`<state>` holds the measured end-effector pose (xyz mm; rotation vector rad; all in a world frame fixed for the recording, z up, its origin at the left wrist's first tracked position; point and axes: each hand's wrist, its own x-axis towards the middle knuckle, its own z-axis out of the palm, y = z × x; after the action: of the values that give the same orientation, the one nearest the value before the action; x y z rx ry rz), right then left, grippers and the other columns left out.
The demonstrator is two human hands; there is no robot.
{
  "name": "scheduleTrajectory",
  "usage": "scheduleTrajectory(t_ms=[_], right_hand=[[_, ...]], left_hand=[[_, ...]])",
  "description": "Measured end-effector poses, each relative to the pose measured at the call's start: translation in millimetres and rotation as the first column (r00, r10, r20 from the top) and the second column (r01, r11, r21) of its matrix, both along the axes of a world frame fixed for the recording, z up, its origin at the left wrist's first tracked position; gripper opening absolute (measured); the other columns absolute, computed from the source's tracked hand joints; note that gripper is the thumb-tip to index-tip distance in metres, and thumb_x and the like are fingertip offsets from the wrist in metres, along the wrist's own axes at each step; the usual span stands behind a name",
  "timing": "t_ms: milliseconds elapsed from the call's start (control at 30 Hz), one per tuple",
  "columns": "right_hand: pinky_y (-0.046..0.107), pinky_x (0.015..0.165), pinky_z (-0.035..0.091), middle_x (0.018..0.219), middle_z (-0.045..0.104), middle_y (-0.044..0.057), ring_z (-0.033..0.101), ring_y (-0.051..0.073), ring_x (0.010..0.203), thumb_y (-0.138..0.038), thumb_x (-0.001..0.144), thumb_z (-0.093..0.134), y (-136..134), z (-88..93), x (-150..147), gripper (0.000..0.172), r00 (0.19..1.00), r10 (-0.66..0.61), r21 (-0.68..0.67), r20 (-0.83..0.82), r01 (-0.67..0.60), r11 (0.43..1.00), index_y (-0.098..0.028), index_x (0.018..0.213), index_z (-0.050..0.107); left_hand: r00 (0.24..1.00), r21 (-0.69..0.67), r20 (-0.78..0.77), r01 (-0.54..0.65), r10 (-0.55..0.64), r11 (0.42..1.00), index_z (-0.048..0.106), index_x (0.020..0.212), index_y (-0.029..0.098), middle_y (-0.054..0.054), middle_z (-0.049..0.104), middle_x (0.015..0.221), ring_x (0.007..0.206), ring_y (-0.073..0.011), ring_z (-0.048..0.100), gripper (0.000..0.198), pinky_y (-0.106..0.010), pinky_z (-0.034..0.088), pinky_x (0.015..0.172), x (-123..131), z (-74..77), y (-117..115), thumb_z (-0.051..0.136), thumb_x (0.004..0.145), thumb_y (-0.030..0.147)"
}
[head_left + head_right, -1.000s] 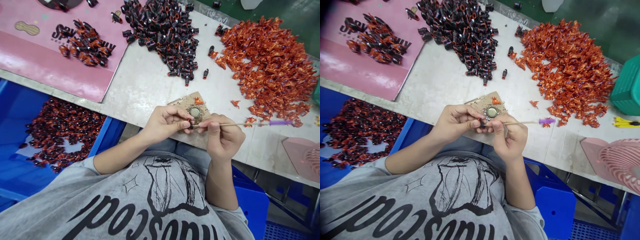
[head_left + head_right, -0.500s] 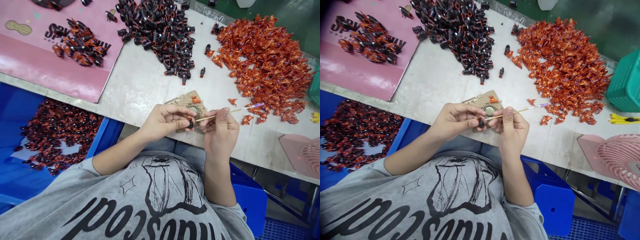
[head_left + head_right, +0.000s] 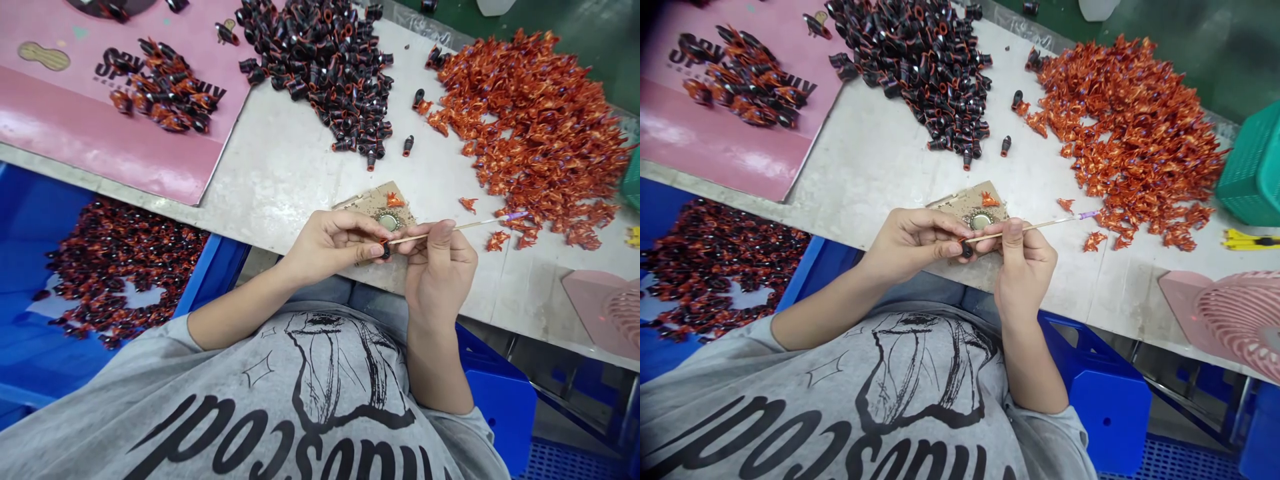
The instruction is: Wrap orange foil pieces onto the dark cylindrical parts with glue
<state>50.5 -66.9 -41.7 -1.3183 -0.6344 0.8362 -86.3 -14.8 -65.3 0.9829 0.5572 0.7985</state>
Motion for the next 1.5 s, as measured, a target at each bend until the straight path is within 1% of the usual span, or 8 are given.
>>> scheduleTrajectory(t_ms=[233,400,567,800,1033,1267,1367,1500], right_hand=[[0.024,0.053,0.055,0.051,0.061,-0.006,0.065,0.011,0.052,-0.058,0.082,0.071,-0.9,1.1,-0.3,0.041,0.999,0.029,0.049,-0.034,-0.027,0.998,-0.020,0.066,0.067],[0.023,0.051,0.054,0.050,0.062,-0.006,0.065,0.011,0.052,-0.058,0.082,0.071,0.2,1.9,-0.2,0.042,0.999,0.026,0.032,-0.022,-0.025,0.999,-0.021,0.064,0.065],[0.025,0.055,0.057,0.049,0.061,-0.006,0.066,0.012,0.052,-0.059,0.079,0.073,0.8,0.6,0.8,0.042,0.998,0.028,0.036,-0.065,-0.026,0.999,-0.020,0.064,0.066],[0.027,0.056,0.057,0.049,0.060,-0.006,0.066,0.013,0.053,-0.063,0.080,0.070,1.2,1.6,-1.0,0.045,0.999,0.024,0.000,-0.033,-0.024,1.000,-0.021,0.064,0.064],[0.027,0.059,0.057,0.049,0.059,-0.006,0.066,0.013,0.056,-0.062,0.084,0.067,-0.5,1.2,-1.5,0.045,1.000,0.028,-0.005,0.006,-0.028,1.000,-0.022,0.065,0.063],[0.027,0.056,0.053,0.051,0.057,-0.005,0.064,0.013,0.056,-0.061,0.083,0.069,0.1,-3.1,-1.6,0.043,0.999,0.037,-0.002,-0.026,-0.037,0.999,-0.022,0.066,0.063],[0.026,0.059,0.053,0.051,0.054,-0.006,0.065,0.013,0.058,-0.058,0.084,0.068,-0.7,-1.6,9.9,0.041,0.999,0.019,0.031,-0.050,-0.018,0.999,-0.022,0.066,0.062],[0.024,0.062,0.051,0.056,0.060,-0.005,0.063,0.010,0.059,-0.050,0.086,0.069,-11.2,2.8,50.2,0.030,0.988,-0.152,0.147,-0.040,0.156,0.977,-0.024,0.070,0.067]], left_hand=[[0.999,-0.015,0.052,-0.010,0.011,1.000,0.080,0.088,0.016,-0.006,0.081,0.086,0.070,-0.0147,0.076,0.020,-0.026,0.065,0.069,1.1,1.1,-1.0,0.089,0.071,0.023],[0.999,-0.030,0.046,-0.002,0.003,1.000,0.080,0.087,0.016,-0.005,0.081,0.087,0.071,-0.0148,0.076,0.019,-0.026,0.066,0.069,1.9,0.0,-1.2,0.089,0.072,0.023],[0.999,-0.051,0.053,-0.004,0.007,0.999,0.080,0.086,0.015,-0.005,0.080,0.084,0.070,-0.0145,0.076,0.020,-0.023,0.065,0.067,1.3,1.1,-0.4,0.090,0.070,0.022],[1.000,-0.036,0.001,0.004,-0.004,0.999,0.079,0.087,0.016,-0.006,0.080,0.086,0.071,-0.0157,0.076,0.023,-0.029,0.066,0.073,0.6,1.3,-1.1,0.090,0.070,0.028],[1.000,-0.057,0.010,-0.010,0.011,0.998,0.080,0.084,0.016,-0.006,0.080,0.085,0.070,-0.0134,0.075,0.024,-0.021,0.064,0.065,1.9,3.9,-0.1,0.092,0.067,0.027],[1.000,-0.052,0.026,-0.002,0.003,0.999,0.080,0.085,0.016,-0.005,0.080,0.085,0.072,-0.0133,0.075,0.019,-0.021,0.064,0.068,2.0,4.3,-0.8,0.090,0.069,0.022],[1.000,-0.052,0.000,-0.016,0.016,0.999,0.080,0.084,0.015,-0.006,0.080,0.085,0.074,-0.0156,0.076,0.020,-0.023,0.064,0.067,1.9,4.6,-0.8,0.090,0.069,0.025],[1.000,-0.030,-0.002,-0.024,0.024,0.999,0.080,0.084,0.015,-0.007,0.079,0.083,0.072,-0.0172,0.076,0.021,-0.023,0.062,0.062,1.2,4.2,-0.4,0.090,0.071,0.027]])
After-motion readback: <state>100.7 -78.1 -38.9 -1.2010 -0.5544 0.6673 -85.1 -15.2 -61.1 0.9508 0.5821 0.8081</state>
